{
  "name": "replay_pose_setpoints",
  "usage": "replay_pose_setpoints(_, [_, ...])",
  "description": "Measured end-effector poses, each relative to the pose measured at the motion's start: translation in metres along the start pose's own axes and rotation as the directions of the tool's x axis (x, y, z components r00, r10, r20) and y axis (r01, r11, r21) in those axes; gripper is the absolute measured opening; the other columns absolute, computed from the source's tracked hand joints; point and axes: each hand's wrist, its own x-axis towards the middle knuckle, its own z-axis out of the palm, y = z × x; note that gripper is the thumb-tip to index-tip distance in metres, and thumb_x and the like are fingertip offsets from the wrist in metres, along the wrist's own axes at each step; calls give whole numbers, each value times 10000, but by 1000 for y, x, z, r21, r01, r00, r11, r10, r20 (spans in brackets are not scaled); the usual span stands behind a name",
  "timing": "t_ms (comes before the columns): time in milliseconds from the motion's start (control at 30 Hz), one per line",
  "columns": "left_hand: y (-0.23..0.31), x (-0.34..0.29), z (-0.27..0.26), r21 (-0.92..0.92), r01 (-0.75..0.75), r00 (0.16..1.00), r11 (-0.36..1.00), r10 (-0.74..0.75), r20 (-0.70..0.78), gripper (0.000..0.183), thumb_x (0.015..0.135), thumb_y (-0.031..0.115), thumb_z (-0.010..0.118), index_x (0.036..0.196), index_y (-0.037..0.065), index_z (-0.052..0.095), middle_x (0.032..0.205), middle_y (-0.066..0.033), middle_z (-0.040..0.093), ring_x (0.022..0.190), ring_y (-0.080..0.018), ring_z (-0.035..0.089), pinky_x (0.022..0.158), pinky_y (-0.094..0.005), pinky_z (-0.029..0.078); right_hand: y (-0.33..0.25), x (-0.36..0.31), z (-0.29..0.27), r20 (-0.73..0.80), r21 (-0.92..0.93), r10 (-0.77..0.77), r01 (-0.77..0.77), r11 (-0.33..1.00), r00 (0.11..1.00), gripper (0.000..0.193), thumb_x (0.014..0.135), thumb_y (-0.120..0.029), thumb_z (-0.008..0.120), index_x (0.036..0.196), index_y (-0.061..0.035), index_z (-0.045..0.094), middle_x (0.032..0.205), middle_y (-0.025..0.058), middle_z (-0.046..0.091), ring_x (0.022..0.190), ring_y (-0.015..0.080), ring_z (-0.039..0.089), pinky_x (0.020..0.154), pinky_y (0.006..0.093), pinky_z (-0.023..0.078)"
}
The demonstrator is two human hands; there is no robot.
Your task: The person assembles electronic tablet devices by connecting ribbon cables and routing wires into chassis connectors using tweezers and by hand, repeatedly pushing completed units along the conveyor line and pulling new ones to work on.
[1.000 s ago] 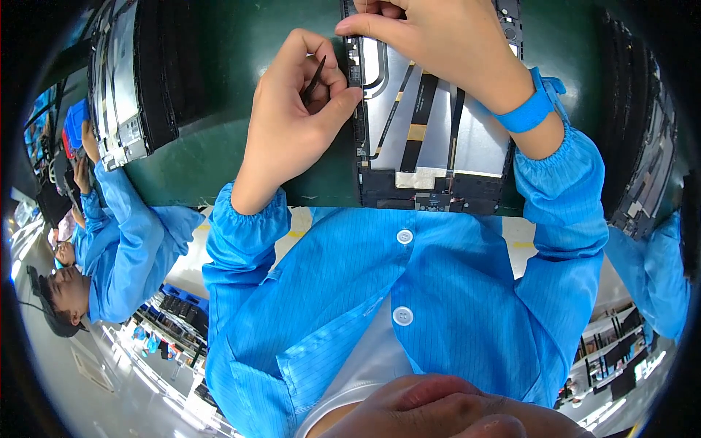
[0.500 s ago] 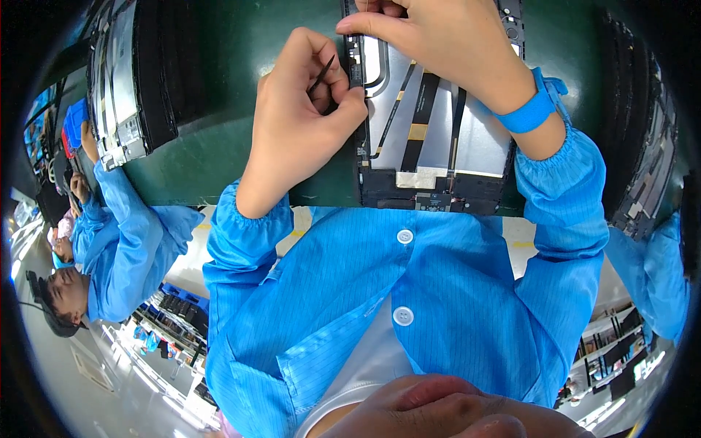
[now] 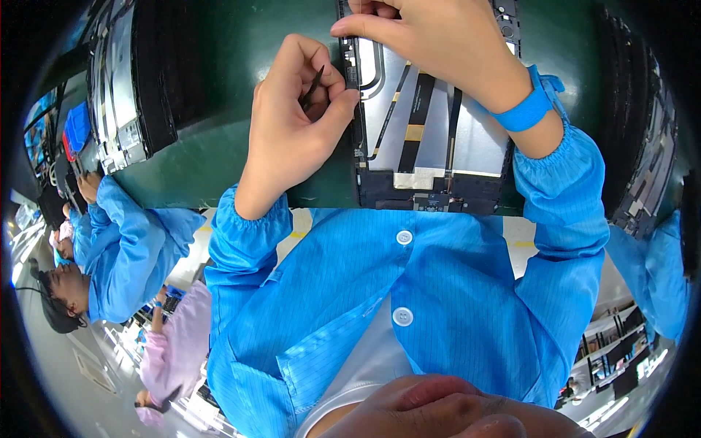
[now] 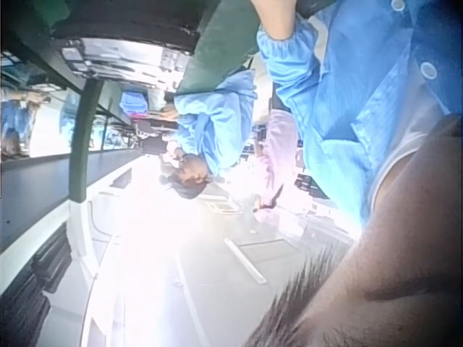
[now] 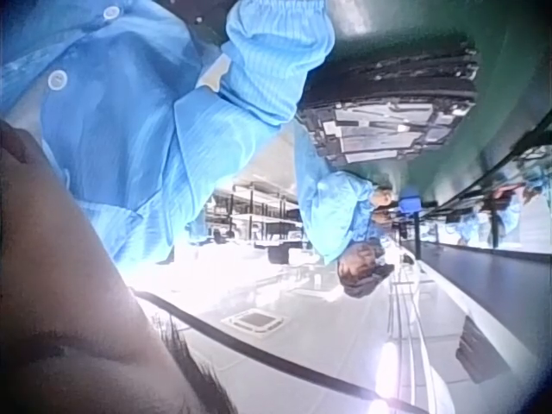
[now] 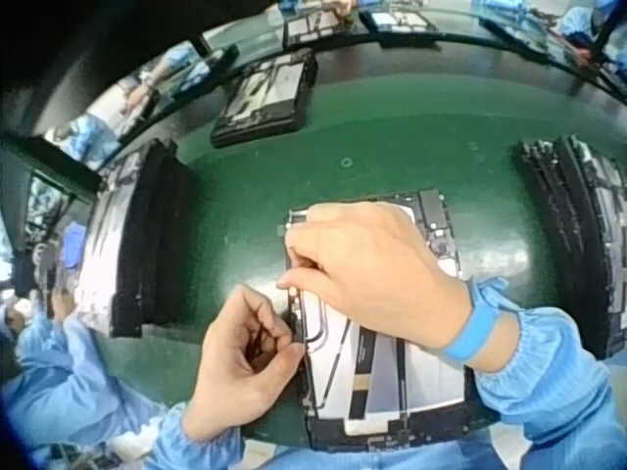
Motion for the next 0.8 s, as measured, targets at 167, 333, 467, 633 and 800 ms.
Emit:
replay_pose_setpoints(167, [-1,1,2,-22,18,1000,1000,-18,-10,301,879,-64,670,983,78,427,814,7,543,703,-15,461,619,-171,334,0,0,0,-5,-2,-3,3,1000,1000,227,797,-236,744,759,-42,633,741,120,608,726,336,618,629,425,475])
replay_pose_setpoints(333, [-4,2,5,-43,-55,996,998,52,-74,299,822,-54,677,956,62,435,716,11,520,606,-34,386,539,-208,314,0,0,1,-6,-10,-3,3,1000,1000,224,798,-236,744,761,-43,636,741,119,606,724,336,615,628,427,472])
replay_pose_setpoints(467, [-4,1,5,-29,-80,993,996,78,-85,297,808,-47,677,948,62,439,710,13,516,591,-29,377,525,-208,307,0,0,-1,-3,12,4,-4,1000,1000,221,797,-233,744,761,-43,639,740,119,608,721,336,613,627,427,471])
replay_pose_setpoints(633, [7,0,5,60,4,999,998,-2,-38,304,844,-68,645,941,85,402,776,32,501,652,0,383,560,-170,292,-1,0,-1,-6,11,-4,4,1000,1000,224,795,-230,744,762,-36,638,743,122,609,719,334,613,624,424,470])
replay_pose_setpoints(800, [0,1,9,84,-53,992,995,62,-108,297,775,-29,675,931,66,441,702,11,515,544,-22,356,492,-209,298,0,0,0,-5,3,-9,9,1000,1000,224,797,-229,742,763,-36,634,745,122,608,726,336,614,629,429,472])
